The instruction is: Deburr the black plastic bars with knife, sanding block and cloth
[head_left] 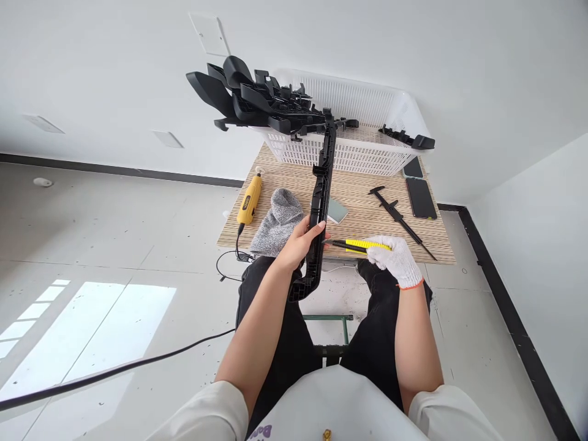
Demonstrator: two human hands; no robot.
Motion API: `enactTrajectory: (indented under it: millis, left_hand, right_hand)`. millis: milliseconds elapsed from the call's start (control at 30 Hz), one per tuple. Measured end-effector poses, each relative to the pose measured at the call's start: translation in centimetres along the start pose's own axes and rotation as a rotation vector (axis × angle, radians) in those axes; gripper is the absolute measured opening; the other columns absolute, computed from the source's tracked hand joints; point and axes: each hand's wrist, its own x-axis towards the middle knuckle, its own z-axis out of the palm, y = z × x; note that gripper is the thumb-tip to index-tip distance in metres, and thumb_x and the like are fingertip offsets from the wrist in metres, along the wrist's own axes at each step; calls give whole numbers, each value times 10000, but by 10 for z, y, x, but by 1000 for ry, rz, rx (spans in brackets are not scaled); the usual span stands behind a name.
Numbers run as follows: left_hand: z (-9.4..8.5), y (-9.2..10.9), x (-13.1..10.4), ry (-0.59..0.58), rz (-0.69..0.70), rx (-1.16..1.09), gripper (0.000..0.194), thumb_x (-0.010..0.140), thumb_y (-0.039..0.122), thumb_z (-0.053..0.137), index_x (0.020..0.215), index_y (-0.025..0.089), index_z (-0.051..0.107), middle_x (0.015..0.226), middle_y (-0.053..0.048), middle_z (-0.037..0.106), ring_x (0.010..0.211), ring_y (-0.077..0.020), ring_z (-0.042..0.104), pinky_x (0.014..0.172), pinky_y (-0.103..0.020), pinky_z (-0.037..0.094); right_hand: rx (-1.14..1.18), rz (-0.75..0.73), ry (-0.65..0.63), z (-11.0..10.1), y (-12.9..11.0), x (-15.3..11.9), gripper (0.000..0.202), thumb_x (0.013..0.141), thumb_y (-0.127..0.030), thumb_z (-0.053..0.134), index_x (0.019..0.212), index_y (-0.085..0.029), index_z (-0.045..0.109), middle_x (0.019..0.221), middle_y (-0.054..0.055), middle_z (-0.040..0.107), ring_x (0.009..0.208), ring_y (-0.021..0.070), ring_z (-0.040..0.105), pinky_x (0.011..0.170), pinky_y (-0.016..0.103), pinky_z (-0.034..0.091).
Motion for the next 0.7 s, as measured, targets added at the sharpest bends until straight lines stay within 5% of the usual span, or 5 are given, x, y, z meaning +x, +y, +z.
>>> enactTrajectory:
  millis: [133, 300, 533, 700]
  left_hand:
    - [2, 2, -2, -29, 6, -11, 374, 844, 530, 671, 946, 204, 520, 751, 9, 629, 711, -142, 661, 666, -255, 527]
    - [2, 1, -3, -14, 6, -4, 377, 854, 553, 651, 969, 207, 557, 813, 5, 640, 746, -133, 643, 616, -221, 484]
    - [0, 2, 0, 52, -41, 16, 494, 766, 642, 703, 785, 180, 532, 681, -6, 610, 661, -142, 630, 580, -236, 475]
    - [2, -1, 2, 91, -35, -7, 566, 779, 741, 615, 893, 188, 568, 743, -34, 657, 737, -196, 679, 583, -266, 509]
  right_hand:
    - [-82, -15, -51, 1, 2, -2, 425, 702, -391, 757, 1030, -121, 756, 615, 6, 599, 476, 58, 400, 425, 192, 294]
    - [-62, -88, 110, 7, 5, 0, 443, 742, -417, 733, 1084, -136, 748, 688, 19, 640, 499, 62, 434, 455, 198, 347]
    - [-54, -72, 16, 1, 10, 0, 461, 703, -403, 764, 1071, -125, 756, 677, 24, 635, 502, 66, 433, 443, 197, 326]
    - [-119, -77, -28, 4, 8, -2, 474, 694, -412, 771, 1064, -116, 763, 691, 38, 652, 523, 77, 457, 470, 209, 357]
